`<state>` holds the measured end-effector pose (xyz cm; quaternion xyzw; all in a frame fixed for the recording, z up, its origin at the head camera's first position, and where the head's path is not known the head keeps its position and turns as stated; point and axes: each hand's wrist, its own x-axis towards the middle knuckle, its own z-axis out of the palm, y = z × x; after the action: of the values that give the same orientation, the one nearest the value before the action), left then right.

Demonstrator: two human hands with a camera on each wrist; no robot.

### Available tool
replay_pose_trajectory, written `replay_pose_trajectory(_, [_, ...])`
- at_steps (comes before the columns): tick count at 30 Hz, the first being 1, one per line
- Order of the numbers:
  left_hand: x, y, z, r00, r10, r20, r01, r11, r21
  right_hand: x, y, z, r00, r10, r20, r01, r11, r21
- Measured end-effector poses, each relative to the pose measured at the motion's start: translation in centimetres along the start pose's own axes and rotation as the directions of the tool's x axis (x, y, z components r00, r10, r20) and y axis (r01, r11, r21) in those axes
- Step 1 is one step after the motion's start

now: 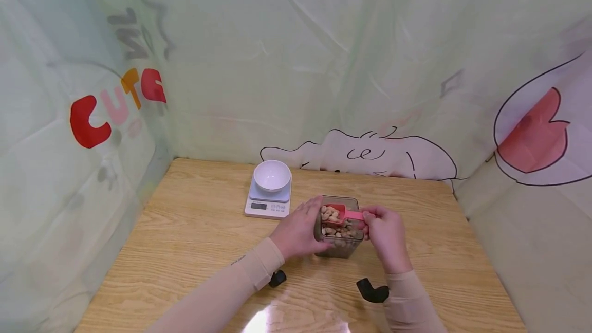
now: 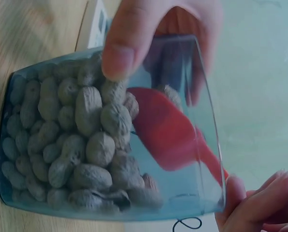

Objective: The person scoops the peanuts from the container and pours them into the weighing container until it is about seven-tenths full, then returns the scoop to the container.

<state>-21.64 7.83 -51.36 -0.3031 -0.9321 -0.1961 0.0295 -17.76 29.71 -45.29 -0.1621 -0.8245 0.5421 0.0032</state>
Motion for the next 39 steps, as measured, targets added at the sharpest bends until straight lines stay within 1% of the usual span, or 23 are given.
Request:
replay_pose_trajectory(6, [-0.1, 0.0, 0.1, 1.0, -0.002, -0.005, 0.002, 1.0, 0.006, 0.0, 0.4, -0.9, 0.999, 0.05, 0.017, -0.051, 0.997, 0.061])
replay_pose_trajectory(10, [-0.1, 0.0, 0.0, 1.0, 0.001, -0.012, -0.001, 1.0, 0.008, 0.1, 0.8, -1.4, 0.997, 0.057, 0.046, -0.062, 0.992, 0.11])
replay_pose_trajectory(15, [-0.2, 0.1, 0.0, 1.0, -0.001, -0.009, 0.001, 1.0, 0.0, 0.1, 1.4, -1.6, 0.996, 0.067, 0.064, -0.076, 0.985, 0.153])
replay_pose_trajectory(19, [-0.2, 0.1, 0.1, 1.0, 0.002, -0.01, -0.002, 1.0, 0.002, -0.1, 2.1, -1.8, 0.994, 0.088, 0.068, -0.101, 0.967, 0.233])
replay_pose_trajectory(22, [-0.2, 0.1, 0.2, 1.0, 0.011, -0.014, -0.011, 1.0, -0.003, -0.3, 2.7, -2.0, 0.991, 0.113, 0.065, -0.128, 0.943, 0.306])
replay_pose_trajectory(27, [-0.2, 0.0, 0.2, 1.0, 0.018, -0.025, -0.018, 1.0, -0.005, -0.6, 3.2, -2.5, 0.99, 0.125, 0.058, -0.138, 0.913, 0.384])
replay_pose_trajectory(31, [-0.1, 0.0, 0.2, 1.0, 0.018, -0.021, -0.018, 1.0, -0.002, -0.7, 3.4, -2.9, 0.991, 0.123, 0.058, -0.136, 0.898, 0.419])
replay_pose_trajectory(39, [-0.1, -0.1, 0.1, 1.0, 0.006, -0.008, -0.006, 1.0, -0.004, -0.8, 3.0, -3.6, 0.991, 0.125, 0.05, -0.134, 0.889, 0.438])
